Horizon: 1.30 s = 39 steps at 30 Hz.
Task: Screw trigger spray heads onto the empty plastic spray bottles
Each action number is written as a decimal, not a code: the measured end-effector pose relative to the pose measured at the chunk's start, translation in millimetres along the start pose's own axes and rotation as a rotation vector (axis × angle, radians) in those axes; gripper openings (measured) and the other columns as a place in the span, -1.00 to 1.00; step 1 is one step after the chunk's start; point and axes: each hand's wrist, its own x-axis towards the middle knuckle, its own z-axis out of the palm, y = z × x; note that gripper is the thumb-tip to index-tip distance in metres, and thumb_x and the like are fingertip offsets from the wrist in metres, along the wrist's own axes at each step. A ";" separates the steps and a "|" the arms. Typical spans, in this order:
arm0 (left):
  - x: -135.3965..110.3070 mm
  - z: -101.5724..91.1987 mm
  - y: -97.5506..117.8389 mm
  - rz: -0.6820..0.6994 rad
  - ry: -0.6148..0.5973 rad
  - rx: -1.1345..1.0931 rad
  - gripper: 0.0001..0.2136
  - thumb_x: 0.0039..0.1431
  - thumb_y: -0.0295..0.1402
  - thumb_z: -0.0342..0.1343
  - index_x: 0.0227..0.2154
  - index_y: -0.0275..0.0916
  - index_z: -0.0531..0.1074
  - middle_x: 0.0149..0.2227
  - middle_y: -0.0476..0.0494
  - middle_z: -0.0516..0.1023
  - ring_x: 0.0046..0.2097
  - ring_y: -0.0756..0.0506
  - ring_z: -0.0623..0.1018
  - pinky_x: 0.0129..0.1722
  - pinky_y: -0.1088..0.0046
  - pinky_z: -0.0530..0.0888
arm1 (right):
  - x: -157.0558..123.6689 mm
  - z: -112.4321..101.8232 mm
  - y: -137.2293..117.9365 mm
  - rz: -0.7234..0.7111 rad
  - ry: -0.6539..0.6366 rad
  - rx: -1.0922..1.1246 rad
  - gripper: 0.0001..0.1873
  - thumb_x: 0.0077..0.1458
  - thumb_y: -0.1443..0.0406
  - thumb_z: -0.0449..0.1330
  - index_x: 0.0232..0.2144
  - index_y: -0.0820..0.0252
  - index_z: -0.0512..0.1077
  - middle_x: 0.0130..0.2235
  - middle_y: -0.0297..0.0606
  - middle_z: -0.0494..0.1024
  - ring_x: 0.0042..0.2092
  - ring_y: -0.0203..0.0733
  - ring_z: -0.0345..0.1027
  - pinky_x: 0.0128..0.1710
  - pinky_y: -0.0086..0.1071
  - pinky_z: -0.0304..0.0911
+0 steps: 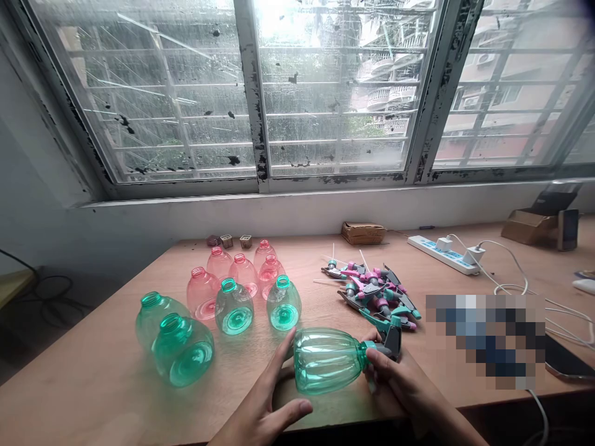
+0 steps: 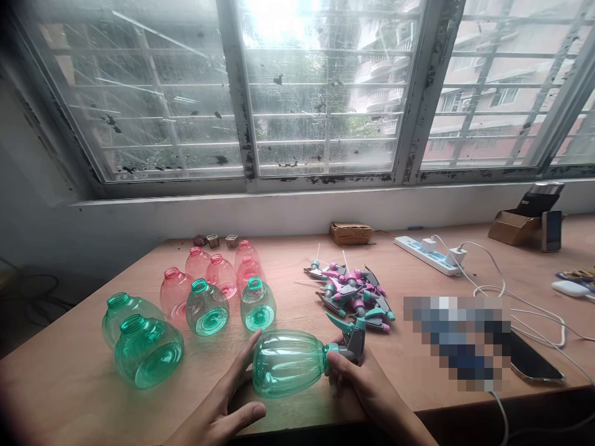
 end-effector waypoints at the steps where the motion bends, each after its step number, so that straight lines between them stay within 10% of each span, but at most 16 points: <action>1: 0.3 -0.3 -1.0 0.003 -0.002 -0.006 -0.23 0.29 -0.13 0.24 0.40 0.27 -0.11 0.49 0.08 -0.02 0.43 -0.27 0.17 0.41 0.12 0.17 | 0.0 0.0 -0.1 0.000 -0.003 -0.003 -0.58 0.11 -0.03 0.36 -0.28 0.16 0.37 -0.57 -0.43 0.48 -0.58 -0.29 0.31 -0.52 -0.43 0.15; 24: 1.8 1.6 -1.3 0.087 0.019 0.027 -0.29 0.28 -0.13 0.25 0.37 0.29 0.00 0.48 0.09 0.03 0.41 -0.30 0.21 0.39 0.13 0.22 | -1.9 -3.3 4.5 0.009 -0.047 -0.003 -0.58 0.13 0.01 0.36 -0.23 0.15 0.32 -0.61 -0.44 0.50 -0.57 -0.28 0.29 -0.47 -0.38 0.11; 32: -1.1 -1.2 -11.3 0.005 0.042 -0.007 -0.21 0.23 0.07 0.19 0.42 -0.01 0.02 0.48 -0.13 0.00 0.46 -0.38 0.01 0.44 -0.03 0.00 | -4.4 -4.8 3.2 -0.035 -0.066 -0.042 -0.56 0.12 -0.01 0.36 -0.23 0.16 0.33 -0.58 -0.42 0.52 -0.54 -0.25 0.34 -0.45 -0.39 0.16; 39: -1.4 -0.7 -1.0 0.048 -0.047 -0.130 -0.23 0.26 -0.18 0.28 0.41 0.13 -0.03 0.44 -0.11 0.14 0.33 -0.31 0.34 0.31 0.10 0.35 | -5.3 -2.4 2.2 0.025 -0.014 0.014 -0.55 0.04 -0.01 0.41 -0.27 0.16 0.36 -0.55 -0.40 0.53 -0.52 -0.23 0.36 -0.48 -0.39 0.15</action>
